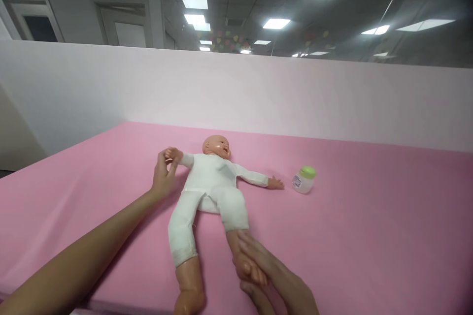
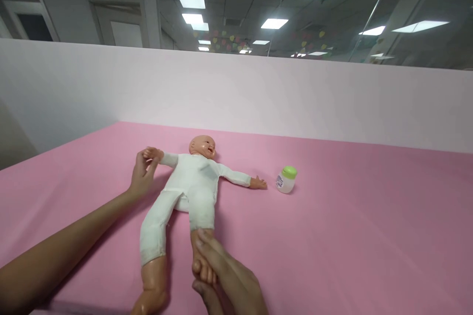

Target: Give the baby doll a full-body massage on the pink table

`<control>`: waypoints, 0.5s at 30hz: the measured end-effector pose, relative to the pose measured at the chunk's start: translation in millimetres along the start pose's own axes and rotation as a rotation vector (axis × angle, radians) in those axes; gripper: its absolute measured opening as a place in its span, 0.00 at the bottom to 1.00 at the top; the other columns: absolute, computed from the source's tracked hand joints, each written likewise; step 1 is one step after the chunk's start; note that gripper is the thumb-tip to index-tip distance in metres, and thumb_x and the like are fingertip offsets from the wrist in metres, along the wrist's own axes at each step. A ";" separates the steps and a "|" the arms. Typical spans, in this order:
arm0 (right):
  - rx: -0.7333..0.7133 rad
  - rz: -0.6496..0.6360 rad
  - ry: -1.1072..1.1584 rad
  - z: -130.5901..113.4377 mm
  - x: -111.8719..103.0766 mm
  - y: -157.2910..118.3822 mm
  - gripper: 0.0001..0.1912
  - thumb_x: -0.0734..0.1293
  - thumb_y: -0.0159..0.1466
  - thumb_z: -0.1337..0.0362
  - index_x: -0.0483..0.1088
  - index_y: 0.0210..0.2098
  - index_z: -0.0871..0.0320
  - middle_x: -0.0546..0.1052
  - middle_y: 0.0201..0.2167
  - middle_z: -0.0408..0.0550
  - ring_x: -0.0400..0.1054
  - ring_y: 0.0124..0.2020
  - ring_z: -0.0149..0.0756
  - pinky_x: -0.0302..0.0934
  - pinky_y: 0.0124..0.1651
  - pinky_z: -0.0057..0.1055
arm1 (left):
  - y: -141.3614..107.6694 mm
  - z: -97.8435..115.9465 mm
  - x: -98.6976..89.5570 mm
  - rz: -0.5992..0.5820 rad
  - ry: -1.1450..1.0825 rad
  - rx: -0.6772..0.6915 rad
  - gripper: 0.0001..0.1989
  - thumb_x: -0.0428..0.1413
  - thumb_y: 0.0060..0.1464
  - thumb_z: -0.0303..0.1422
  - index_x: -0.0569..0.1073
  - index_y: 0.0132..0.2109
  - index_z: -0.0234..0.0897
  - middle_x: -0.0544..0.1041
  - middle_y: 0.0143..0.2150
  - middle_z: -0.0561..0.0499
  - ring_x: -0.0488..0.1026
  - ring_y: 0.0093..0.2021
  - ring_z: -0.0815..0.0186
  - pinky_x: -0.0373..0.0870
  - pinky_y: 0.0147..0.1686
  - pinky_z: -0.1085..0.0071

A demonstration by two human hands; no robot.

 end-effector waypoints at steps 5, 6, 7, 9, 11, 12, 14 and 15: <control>-0.081 -0.128 0.008 -7.9 32.8 29.8 0.28 0.60 0.68 0.75 0.62 0.66 0.53 0.71 0.62 0.50 0.70 0.59 0.37 0.69 0.56 0.27 | -39.7 60.9 42.3 -0.436 0.291 0.654 0.16 0.49 0.66 0.33 0.68 0.58 0.39 0.76 0.55 0.41 0.72 0.57 0.58 0.69 0.56 0.56; -0.054 -0.151 0.011 -6.1 39.9 34.7 0.28 0.58 0.68 0.75 0.62 0.65 0.53 0.70 0.62 0.49 0.69 0.60 0.36 0.68 0.58 0.28 | -46.4 66.1 45.9 -0.481 0.336 0.760 0.16 0.49 0.66 0.32 0.69 0.58 0.39 0.76 0.55 0.41 0.72 0.57 0.58 0.69 0.56 0.56; -0.024 -0.158 0.009 -3.9 45.3 39.0 0.28 0.58 0.68 0.76 0.62 0.65 0.53 0.70 0.63 0.48 0.66 0.62 0.36 0.67 0.60 0.29 | -50.4 68.9 47.6 -0.503 0.374 0.835 0.16 0.49 0.66 0.31 0.69 0.59 0.39 0.77 0.55 0.41 0.72 0.57 0.58 0.70 0.55 0.57; 0.016 -0.137 0.005 -0.2 51.3 45.2 0.28 0.57 0.68 0.76 0.62 0.65 0.52 0.68 0.64 0.46 0.63 0.65 0.36 0.65 0.62 0.31 | -51.2 69.8 47.4 -0.509 0.419 0.891 0.16 0.50 0.66 0.30 0.69 0.59 0.39 0.77 0.55 0.42 0.73 0.56 0.58 0.70 0.54 0.57; 0.037 -0.114 0.011 2.5 53.6 47.0 0.28 0.57 0.68 0.76 0.62 0.65 0.51 0.67 0.65 0.46 0.62 0.65 0.35 0.65 0.62 0.31 | -47.8 68.1 45.8 -0.505 0.406 0.858 0.16 0.50 0.66 0.31 0.70 0.58 0.39 0.78 0.54 0.42 0.73 0.56 0.58 0.70 0.54 0.57; 0.035 -0.103 0.022 2.8 53.2 46.1 0.27 0.57 0.68 0.75 0.63 0.64 0.51 0.67 0.65 0.47 0.63 0.65 0.36 0.66 0.61 0.30 | -44.0 65.8 44.6 -0.496 0.382 0.797 0.15 0.49 0.66 0.32 0.70 0.57 0.39 0.77 0.54 0.42 0.73 0.55 0.58 0.70 0.54 0.57; 0.000 -0.073 0.043 0.1 47.3 40.3 0.26 0.60 0.68 0.73 0.64 0.64 0.52 0.69 0.63 0.48 0.65 0.63 0.37 0.67 0.60 0.30 | -30.9 56.2 39.2 -0.433 0.307 0.579 0.15 0.49 0.66 0.34 0.70 0.57 0.39 0.76 0.54 0.41 0.73 0.55 0.58 0.69 0.55 0.56; -0.023 -0.051 0.049 -2.2 41.7 35.5 0.25 0.63 0.67 0.72 0.65 0.63 0.51 0.71 0.62 0.49 0.66 0.62 0.38 0.66 0.60 0.30 | -23.2 49.3 34.1 -0.374 0.254 0.447 0.15 0.49 0.66 0.35 0.69 0.57 0.39 0.76 0.55 0.42 0.72 0.55 0.58 0.69 0.55 0.57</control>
Point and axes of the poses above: each hand's wrist, its own y-axis towards the middle knuckle, its own x-axis out of the palm, z = x × y, the point moved 9 cm from there along y, towards the middle knuckle
